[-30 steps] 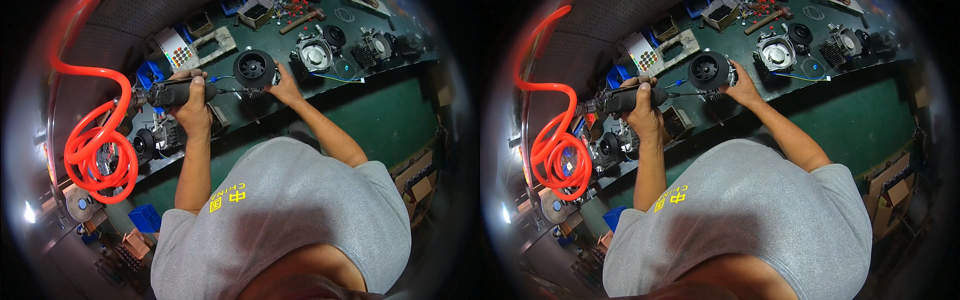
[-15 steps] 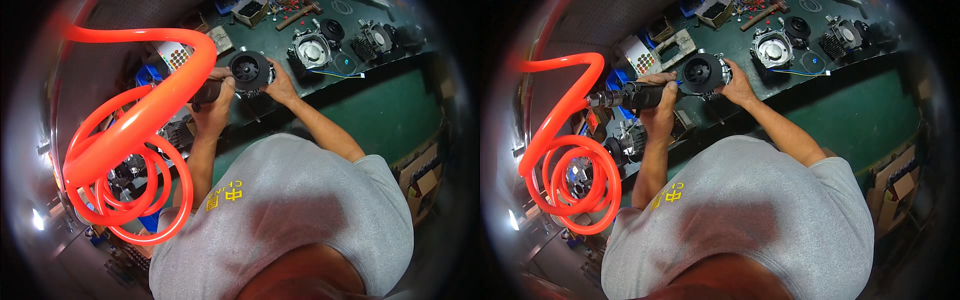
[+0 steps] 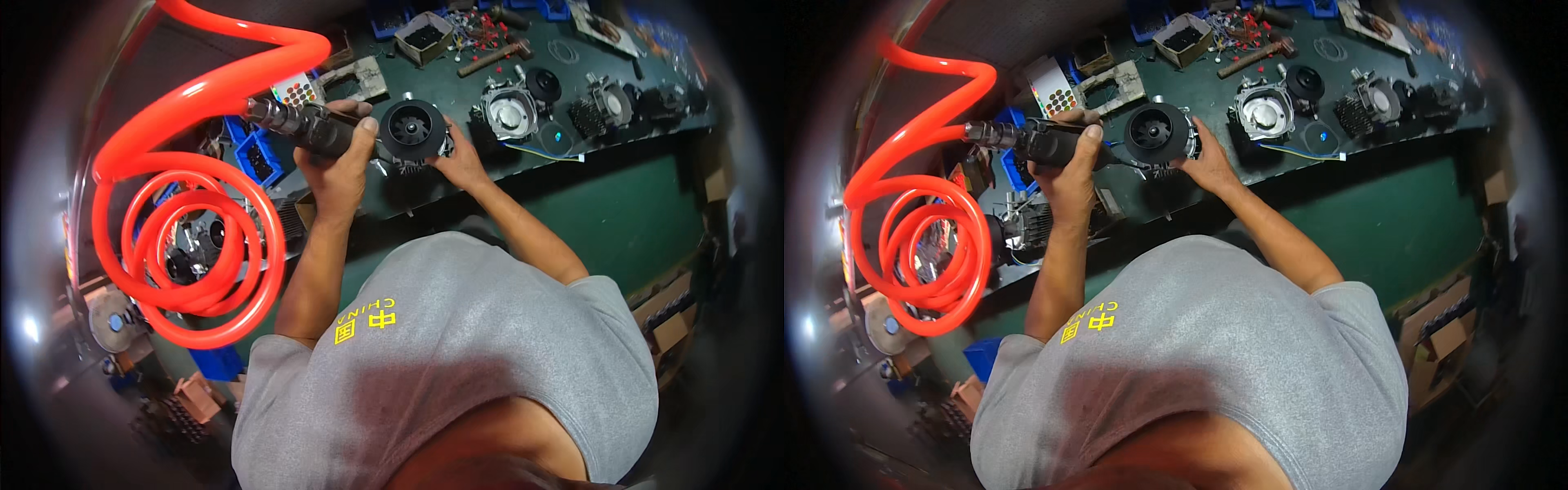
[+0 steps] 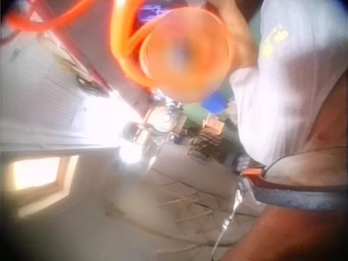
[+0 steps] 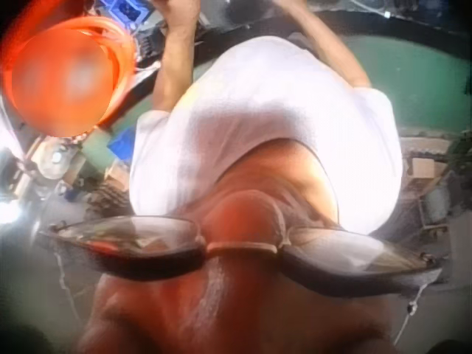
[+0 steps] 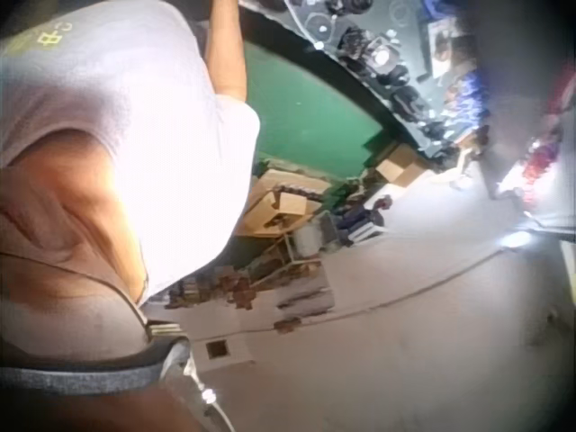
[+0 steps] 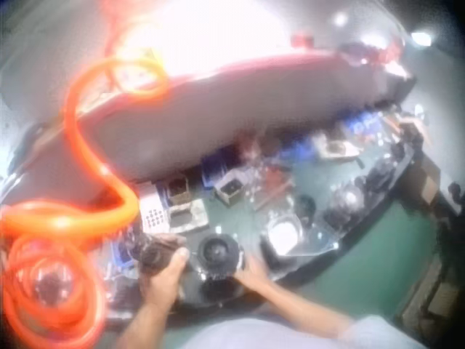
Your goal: The person assembles small engine components on a workbench, attaching a black circular cover to a silver engine block and securing it with a pneumatic impact wrench. The person repeats this process on multiple units and then moves to a nearby stack of engine blocks to handle additional parts.
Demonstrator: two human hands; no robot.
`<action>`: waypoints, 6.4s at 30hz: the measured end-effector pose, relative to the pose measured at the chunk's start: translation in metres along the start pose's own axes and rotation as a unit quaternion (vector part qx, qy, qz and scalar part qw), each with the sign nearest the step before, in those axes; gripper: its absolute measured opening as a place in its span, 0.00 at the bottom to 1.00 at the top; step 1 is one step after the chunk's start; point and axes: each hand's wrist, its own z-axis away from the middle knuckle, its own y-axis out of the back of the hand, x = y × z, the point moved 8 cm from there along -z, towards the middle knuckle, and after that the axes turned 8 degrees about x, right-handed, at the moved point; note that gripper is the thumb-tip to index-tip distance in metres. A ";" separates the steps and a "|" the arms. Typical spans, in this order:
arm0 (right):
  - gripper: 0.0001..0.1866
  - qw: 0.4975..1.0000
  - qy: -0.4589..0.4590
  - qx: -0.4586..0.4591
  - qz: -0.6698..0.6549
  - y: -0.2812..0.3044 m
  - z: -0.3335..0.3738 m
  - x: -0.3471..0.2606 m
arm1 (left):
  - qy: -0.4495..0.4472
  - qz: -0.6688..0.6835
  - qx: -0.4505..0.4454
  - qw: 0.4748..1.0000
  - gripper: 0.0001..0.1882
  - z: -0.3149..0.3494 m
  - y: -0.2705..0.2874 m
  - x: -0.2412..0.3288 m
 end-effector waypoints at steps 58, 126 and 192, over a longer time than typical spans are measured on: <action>0.39 0.718 0.473 -0.280 0.426 -0.021 -0.026 -0.243 | 0.118 0.041 0.139 0.982 0.14 0.036 0.117 -0.057; 0.36 0.995 0.067 -0.014 -0.079 0.017 -0.028 -0.006 | 0.028 0.074 0.036 0.996 0.07 -0.069 -0.083 -0.034; 0.41 0.992 0.049 0.013 -0.118 0.031 -0.063 -0.007 | 0.042 0.066 0.142 0.987 0.11 0.016 0.049 0.000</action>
